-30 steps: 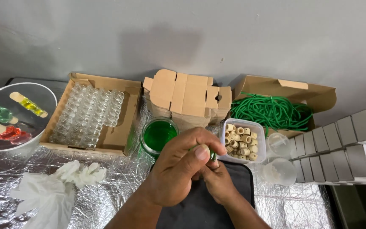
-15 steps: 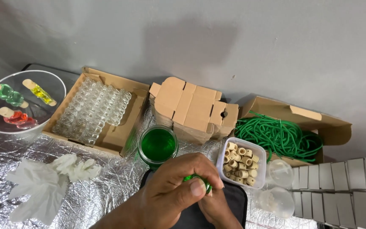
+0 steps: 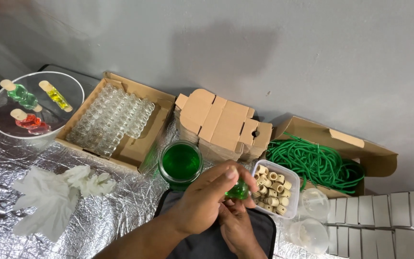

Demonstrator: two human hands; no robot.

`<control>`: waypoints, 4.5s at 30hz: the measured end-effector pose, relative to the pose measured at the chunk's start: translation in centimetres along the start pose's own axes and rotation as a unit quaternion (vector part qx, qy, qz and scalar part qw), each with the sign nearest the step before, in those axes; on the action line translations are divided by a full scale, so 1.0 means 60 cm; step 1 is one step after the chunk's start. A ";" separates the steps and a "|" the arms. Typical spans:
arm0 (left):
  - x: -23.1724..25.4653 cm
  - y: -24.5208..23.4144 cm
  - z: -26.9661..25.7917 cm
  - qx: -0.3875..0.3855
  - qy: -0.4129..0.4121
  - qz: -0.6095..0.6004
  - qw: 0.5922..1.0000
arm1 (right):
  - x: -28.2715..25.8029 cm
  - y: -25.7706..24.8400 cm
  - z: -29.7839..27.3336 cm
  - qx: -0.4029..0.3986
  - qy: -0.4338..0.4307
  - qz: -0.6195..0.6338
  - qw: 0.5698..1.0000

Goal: The person is threading a green cord through a wooden cap and attaching it to a small green perfume bottle.

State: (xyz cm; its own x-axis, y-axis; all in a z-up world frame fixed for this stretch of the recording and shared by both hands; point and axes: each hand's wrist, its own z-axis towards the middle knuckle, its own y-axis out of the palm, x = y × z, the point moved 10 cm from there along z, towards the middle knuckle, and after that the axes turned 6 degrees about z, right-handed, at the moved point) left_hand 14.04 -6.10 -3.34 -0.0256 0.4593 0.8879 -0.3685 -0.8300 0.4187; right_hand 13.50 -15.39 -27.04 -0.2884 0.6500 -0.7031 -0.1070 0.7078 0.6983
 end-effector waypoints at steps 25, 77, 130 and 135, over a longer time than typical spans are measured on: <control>-0.079 0.090 -0.059 -0.404 -0.171 0.431 0.789 | 0.022 -0.054 -0.006 -0.026 -0.033 -0.338 0.940; -0.077 -0.055 0.005 0.160 0.005 -0.229 0.960 | -0.042 0.093 -0.025 -0.074 -0.080 -0.302 0.947; -0.029 0.053 -0.032 -0.329 -0.056 0.124 0.934 | -0.054 0.125 -0.031 -0.118 -0.089 -0.349 0.926; -0.007 -0.105 0.014 0.139 0.092 -0.215 0.962 | -0.039 0.103 -0.026 -0.074 -0.037 -0.331 0.940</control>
State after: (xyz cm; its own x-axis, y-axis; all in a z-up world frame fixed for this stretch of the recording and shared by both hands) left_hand 17.16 -1.32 -6.17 -0.1005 0.8061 0.5832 -0.1201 -0.5917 0.7972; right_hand 12.06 -12.95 -20.86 -0.0462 0.1026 -0.9936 -0.3719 0.9214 0.1124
